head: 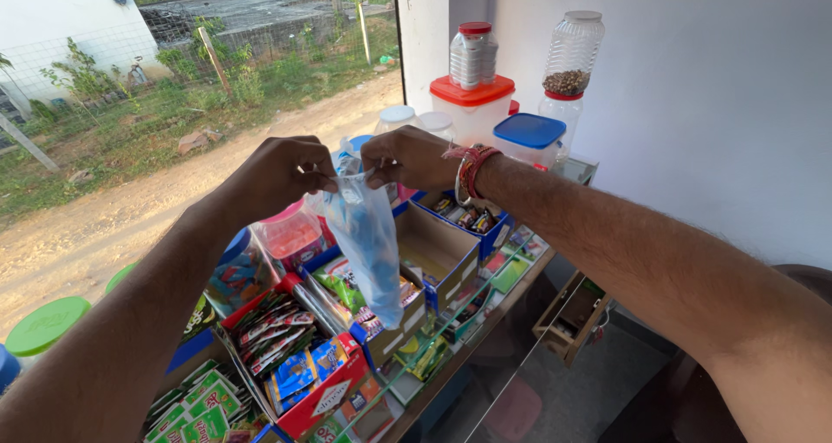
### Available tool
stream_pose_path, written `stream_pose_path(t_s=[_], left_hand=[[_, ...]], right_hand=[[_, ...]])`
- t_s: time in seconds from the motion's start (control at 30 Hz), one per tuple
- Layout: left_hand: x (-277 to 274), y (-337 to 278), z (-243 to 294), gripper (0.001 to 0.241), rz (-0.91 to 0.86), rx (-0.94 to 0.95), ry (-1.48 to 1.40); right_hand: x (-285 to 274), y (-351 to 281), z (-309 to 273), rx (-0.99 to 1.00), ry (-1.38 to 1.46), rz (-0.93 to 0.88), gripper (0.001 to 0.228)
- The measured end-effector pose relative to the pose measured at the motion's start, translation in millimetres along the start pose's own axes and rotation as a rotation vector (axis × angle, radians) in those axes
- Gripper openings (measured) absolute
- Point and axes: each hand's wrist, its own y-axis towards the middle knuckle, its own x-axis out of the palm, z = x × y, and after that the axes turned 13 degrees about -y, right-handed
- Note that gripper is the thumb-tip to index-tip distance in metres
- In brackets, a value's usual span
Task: The person packs various snack items from a display counter into a plastic bag. They handle multiple snack packets, place them into the bag, and then move to a table to handle a larger bag of snacks.
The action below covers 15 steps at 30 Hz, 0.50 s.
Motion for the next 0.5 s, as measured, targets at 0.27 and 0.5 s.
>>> stream_pose_path(t_s=[0.27,0.5], left_hand=[[4,0,1,0.017,0.021,0.021,0.04],[1,8,7,0.016,-0.083,0.121,0.141]], right_hand=[[-3,1,-2,-0.004,0.154,-0.131,0.03],[1,-3,-2,0.051,0.104,-0.064,0.024]])
